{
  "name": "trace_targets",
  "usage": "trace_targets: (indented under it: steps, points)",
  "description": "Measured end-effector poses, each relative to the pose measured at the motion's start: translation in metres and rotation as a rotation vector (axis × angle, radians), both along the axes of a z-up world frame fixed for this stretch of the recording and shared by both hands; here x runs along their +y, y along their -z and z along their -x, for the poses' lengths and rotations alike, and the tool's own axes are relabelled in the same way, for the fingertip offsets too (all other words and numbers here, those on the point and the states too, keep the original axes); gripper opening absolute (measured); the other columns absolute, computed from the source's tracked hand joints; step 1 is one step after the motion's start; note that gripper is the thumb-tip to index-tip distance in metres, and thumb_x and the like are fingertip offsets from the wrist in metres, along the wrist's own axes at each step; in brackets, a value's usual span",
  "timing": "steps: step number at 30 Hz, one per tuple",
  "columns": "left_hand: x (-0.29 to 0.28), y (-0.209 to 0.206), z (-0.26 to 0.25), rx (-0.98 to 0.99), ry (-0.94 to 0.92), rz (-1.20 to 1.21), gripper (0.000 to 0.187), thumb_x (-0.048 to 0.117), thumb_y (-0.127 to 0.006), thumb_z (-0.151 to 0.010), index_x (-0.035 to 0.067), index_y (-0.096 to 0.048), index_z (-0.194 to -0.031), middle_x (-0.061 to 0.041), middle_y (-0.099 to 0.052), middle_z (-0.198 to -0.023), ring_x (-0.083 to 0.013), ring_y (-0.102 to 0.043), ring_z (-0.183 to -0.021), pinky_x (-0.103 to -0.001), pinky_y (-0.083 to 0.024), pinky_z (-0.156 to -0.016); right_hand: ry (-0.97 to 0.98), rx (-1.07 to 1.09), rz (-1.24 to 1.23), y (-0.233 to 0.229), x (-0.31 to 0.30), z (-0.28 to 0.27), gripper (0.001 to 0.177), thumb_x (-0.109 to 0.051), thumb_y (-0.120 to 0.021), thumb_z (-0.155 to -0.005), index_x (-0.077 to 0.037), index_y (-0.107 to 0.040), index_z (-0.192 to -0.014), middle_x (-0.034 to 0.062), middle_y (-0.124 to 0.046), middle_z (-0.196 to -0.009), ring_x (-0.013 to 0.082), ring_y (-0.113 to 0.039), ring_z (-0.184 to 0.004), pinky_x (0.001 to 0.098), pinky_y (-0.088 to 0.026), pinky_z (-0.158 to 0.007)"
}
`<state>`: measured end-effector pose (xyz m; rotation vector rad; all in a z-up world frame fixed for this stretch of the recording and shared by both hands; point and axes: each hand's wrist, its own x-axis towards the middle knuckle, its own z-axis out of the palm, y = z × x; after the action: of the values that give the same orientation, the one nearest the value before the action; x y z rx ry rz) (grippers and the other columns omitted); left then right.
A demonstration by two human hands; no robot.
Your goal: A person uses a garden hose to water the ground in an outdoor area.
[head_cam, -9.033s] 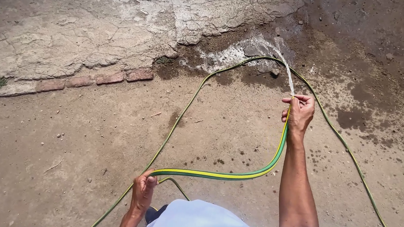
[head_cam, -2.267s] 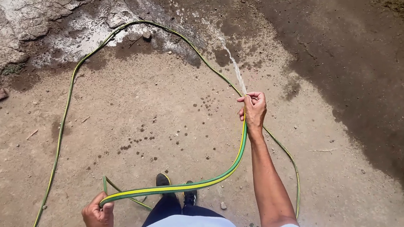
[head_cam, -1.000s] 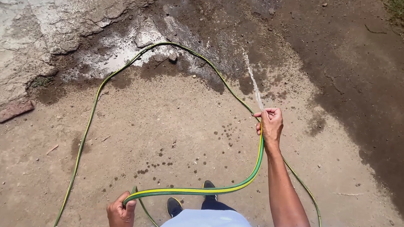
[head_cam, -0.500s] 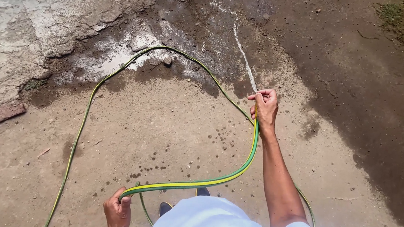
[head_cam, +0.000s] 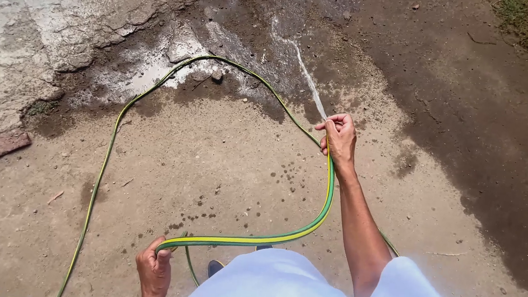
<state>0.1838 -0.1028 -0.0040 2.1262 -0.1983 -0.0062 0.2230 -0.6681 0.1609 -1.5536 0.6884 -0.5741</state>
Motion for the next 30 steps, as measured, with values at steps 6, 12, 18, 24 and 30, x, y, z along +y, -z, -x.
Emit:
trace_targets:
  steps: [6,12,18,24,30]
  points:
    - [0.019,0.027,0.004,0.069,-0.105,-0.059,0.119,0.096,-0.032,-0.091,-0.001,-0.089,-0.126,-0.004,-0.063,-0.059,-0.016,-0.051,-0.064,-0.045,-0.04,-0.058,-0.006,0.0,0.004,-0.016,0.012,-0.008,0.012,-0.015,-0.063,-0.111,-0.013,-0.054,-0.119,0.0078,-0.088,-0.098,0.0096,-0.059,-0.046,0.0245,-0.042,-0.035]
    - [0.017,-0.005,0.007,0.027,-0.077,-0.02,0.097,0.098,-0.028,-0.097,0.013,-0.069,-0.076,0.004,-0.044,-0.061,-0.0133,-0.039,-0.06,-0.039,-0.03,-0.059,-0.098,-0.026,-0.007,-0.005,0.018,-0.02,0.013,-0.018,-0.063,-0.115,-0.011,-0.053,-0.118,0.0123,-0.087,-0.1,0.0123,-0.06,-0.045,0.0262,-0.042,-0.033]
    - [0.016,-0.007,0.008,0.032,-0.076,0.014,0.1,0.101,-0.025,-0.095,0.012,-0.066,-0.072,0.002,-0.049,-0.064,-0.0155,-0.045,-0.059,-0.04,-0.034,-0.06,-0.11,-0.061,-0.004,-0.008,0.023,-0.032,0.01,-0.018,-0.063,-0.117,-0.012,-0.055,-0.118,0.0122,-0.088,-0.1,0.0116,-0.06,-0.045,0.0262,-0.043,-0.035]
    - [0.024,-0.002,0.013,0.033,-0.066,0.029,0.097,0.098,-0.028,-0.098,0.012,-0.063,-0.072,0.002,-0.044,-0.063,-0.0145,-0.04,-0.058,-0.04,-0.028,-0.058,-0.105,-0.056,0.029,-0.014,0.033,-0.033,0.012,-0.018,-0.066,-0.116,-0.012,-0.056,-0.118,0.0101,-0.089,-0.102,0.0098,-0.062,-0.048,0.0245,-0.047,-0.036]
    - [0.033,0.007,0.019,0.041,-0.052,-0.053,0.092,0.098,-0.028,-0.096,0.015,-0.06,-0.075,0.002,-0.042,-0.063,-0.0171,-0.039,-0.061,-0.042,-0.029,-0.06,-0.026,0.009,-0.056,0.006,0.032,-0.005,0.008,-0.012,-0.062,-0.112,-0.012,-0.055,-0.116,0.0126,-0.087,-0.101,0.0124,-0.058,-0.046,0.028,-0.042,-0.036]
